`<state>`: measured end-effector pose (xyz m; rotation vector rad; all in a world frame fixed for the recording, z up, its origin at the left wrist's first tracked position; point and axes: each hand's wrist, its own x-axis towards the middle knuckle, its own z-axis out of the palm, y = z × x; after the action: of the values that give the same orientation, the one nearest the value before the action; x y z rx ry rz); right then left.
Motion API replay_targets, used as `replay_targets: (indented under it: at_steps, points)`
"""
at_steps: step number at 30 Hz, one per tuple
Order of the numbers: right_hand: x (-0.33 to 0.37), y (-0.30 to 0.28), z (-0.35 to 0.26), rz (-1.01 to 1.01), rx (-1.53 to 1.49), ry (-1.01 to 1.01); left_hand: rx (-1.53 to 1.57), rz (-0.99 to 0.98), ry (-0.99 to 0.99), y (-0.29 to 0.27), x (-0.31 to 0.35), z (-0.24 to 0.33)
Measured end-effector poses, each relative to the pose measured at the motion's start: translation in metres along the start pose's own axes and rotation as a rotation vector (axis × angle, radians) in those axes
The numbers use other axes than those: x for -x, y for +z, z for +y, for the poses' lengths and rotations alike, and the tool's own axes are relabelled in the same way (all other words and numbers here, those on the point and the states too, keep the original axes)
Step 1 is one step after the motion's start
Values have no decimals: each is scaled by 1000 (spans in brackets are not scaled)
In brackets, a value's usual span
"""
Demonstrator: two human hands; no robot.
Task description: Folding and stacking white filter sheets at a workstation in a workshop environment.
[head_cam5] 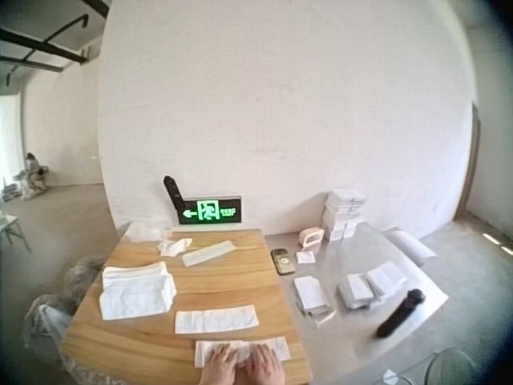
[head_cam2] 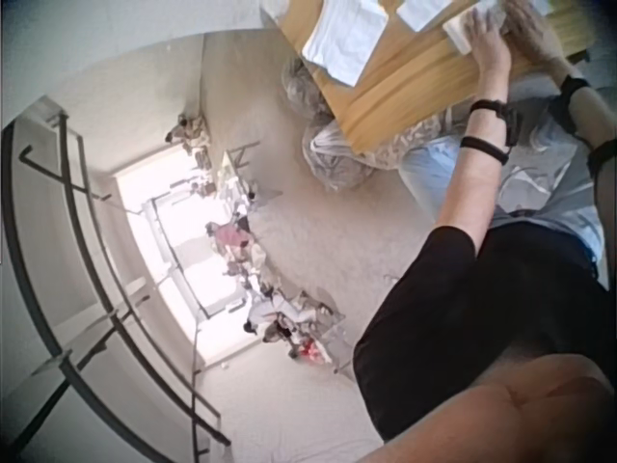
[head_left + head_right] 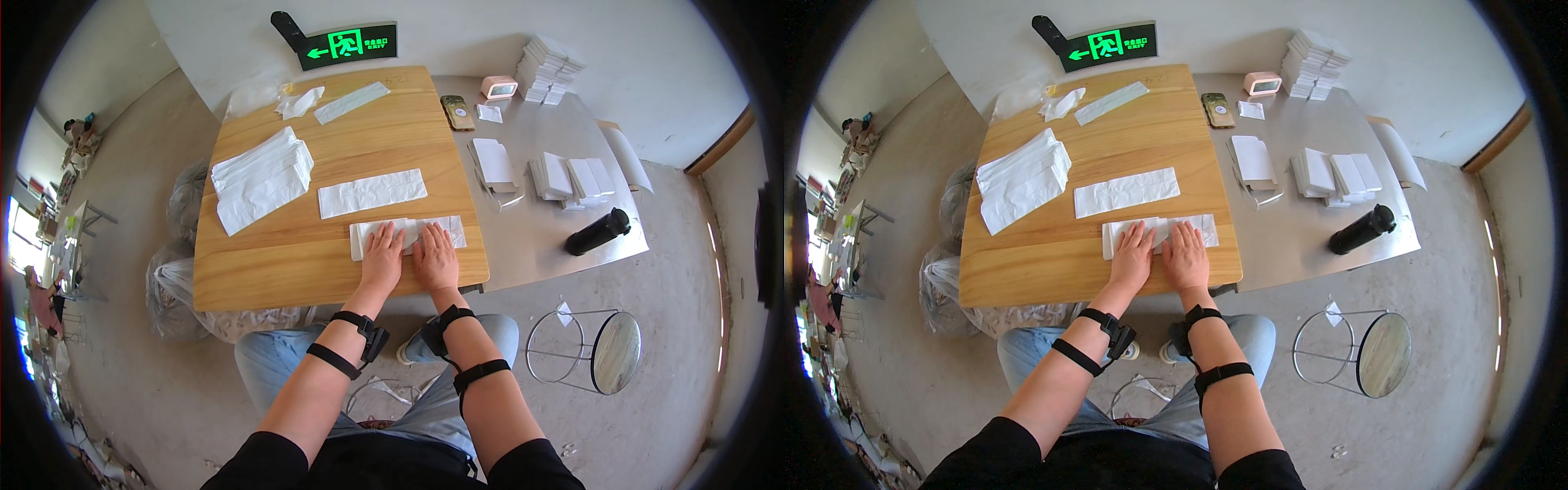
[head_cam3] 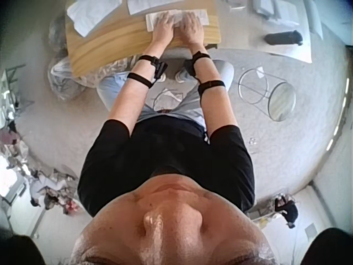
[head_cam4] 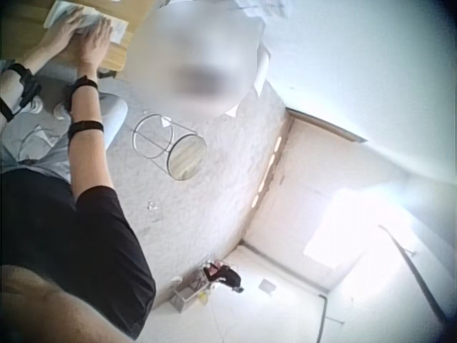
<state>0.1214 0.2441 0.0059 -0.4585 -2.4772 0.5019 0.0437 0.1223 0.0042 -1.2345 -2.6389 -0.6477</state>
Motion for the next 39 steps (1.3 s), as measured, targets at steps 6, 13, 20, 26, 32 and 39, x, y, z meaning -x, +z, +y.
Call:
replay_targets:
  at_steps: [6,13,20,26,32,39]
  points:
    - [1,-4,2,7,14,2,-28,-28,-44,-1,3,1]
    - [0,-4,2,13,-5,-4,-29,-20,-37,-3,6,-3]
    - [-2,-6,-2,2,-32,-24,-3,-10,-30,-4,8,-10]
    - [-3,-9,-4,-51,44,-79,89,-22,-14,-17,11,-8]
    - [-15,-9,-24,-179,59,-258,32,-12,46,-30,14,-27]
    - [-20,2,-32,-306,136,-275,-51,-21,80,-34,16,-53]
